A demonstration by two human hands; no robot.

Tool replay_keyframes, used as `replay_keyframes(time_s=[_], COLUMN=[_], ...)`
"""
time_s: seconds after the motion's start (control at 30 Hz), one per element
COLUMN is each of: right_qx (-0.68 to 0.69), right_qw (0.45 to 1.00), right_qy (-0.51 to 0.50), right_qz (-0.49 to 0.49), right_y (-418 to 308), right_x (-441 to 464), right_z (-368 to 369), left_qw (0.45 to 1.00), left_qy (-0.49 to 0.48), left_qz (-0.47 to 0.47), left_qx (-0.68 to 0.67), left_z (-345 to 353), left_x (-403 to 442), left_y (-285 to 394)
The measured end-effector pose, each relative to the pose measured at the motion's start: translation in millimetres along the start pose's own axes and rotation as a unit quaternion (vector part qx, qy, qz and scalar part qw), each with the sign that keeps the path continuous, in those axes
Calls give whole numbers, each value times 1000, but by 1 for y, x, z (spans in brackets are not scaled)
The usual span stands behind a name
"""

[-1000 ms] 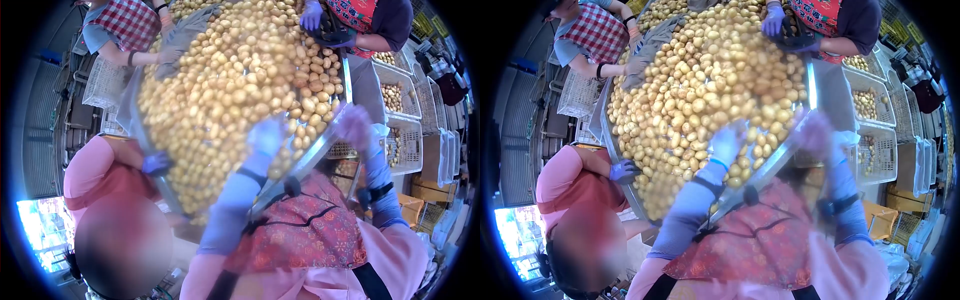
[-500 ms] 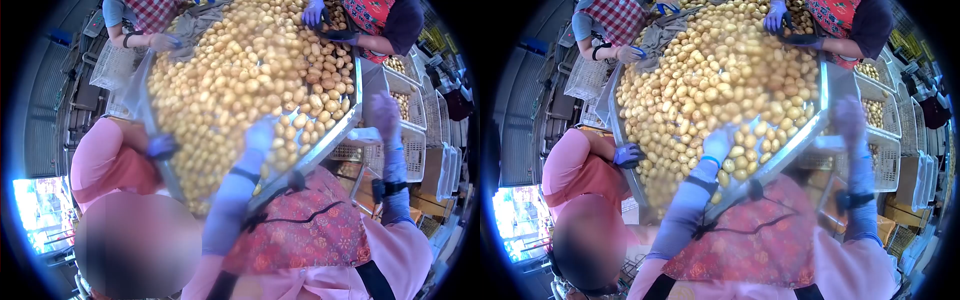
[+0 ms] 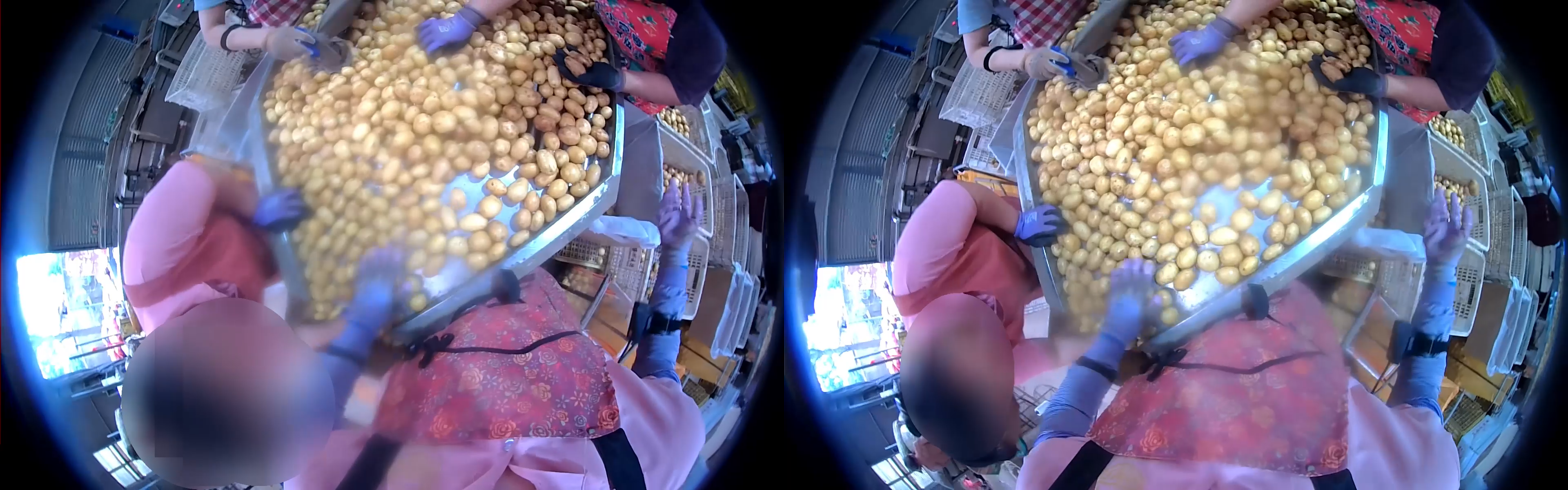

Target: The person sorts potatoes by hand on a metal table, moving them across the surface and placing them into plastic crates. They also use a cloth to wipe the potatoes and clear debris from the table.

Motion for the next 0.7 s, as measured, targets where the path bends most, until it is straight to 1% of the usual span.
replay_keyframes(time_s=[0.03,0.07,0.1,0.13,0.17,0.2,0.27,0.3,0.33,0.37,0.43,0.47,0.53,0.6,0.63,0.7], right_qx=[-110,-218,-323,-423,-617,-769,-821,-837,-850,-863,-830,-813,-734,-752,-737,-711], right_qw=[993,973,941,898,786,624,517,482,447,411,435,447,509,461,457,440], right_qy=[30,55,76,96,-24,-139,-237,-256,-274,-293,-347,-372,-440,-466,-496,-549], right_qz=[23,44,61,75,43,4,-57,-48,-42,-40,-36,-33,-91,-67,-58,-21], right_y=[22,54,87,116,143,169,196,204,212,222,253,272,320,372,385,395], right_x=[6,16,28,36,49,62,75,75,76,80,83,84,89,81,78,77], right_z=[7,22,42,65,99,131,166,172,175,177,170,165,175,197,203,212], left_qw=[997,986,968,969,971,973,991,997,1000,999,989,992,982,961,947,963], left_qy=[43,85,127,142,131,119,59,28,19,0,-44,-12,55,117,147,83], left_qz=[-54,-109,-165,-191,-185,-178,-103,-65,8,-32,-111,-127,-154,-205,-230,-191], left_qx=[43,89,138,71,80,89,56,36,-9,-32,-82,-21,99,145,167,171], left_z=[0,-1,-3,3,14,25,29,31,27,16,-12,-9,7,-6,-10,30], left_x=[-3,1,7,26,46,65,58,54,31,13,-23,-40,-62,-35,-24,9], left_y=[-2,-8,-16,-18,-8,1,31,46,41,35,27,13,-12,-28,-33,-17])
Point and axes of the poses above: each hand's wrist, its own x-axis towards the middle knuckle, its own z-axis out of the palm, y = z × x, the point moved 1 cm from there along x, towards the middle knuckle, and after that the axes turned 12 degrees about z, right-handed, at the moved point
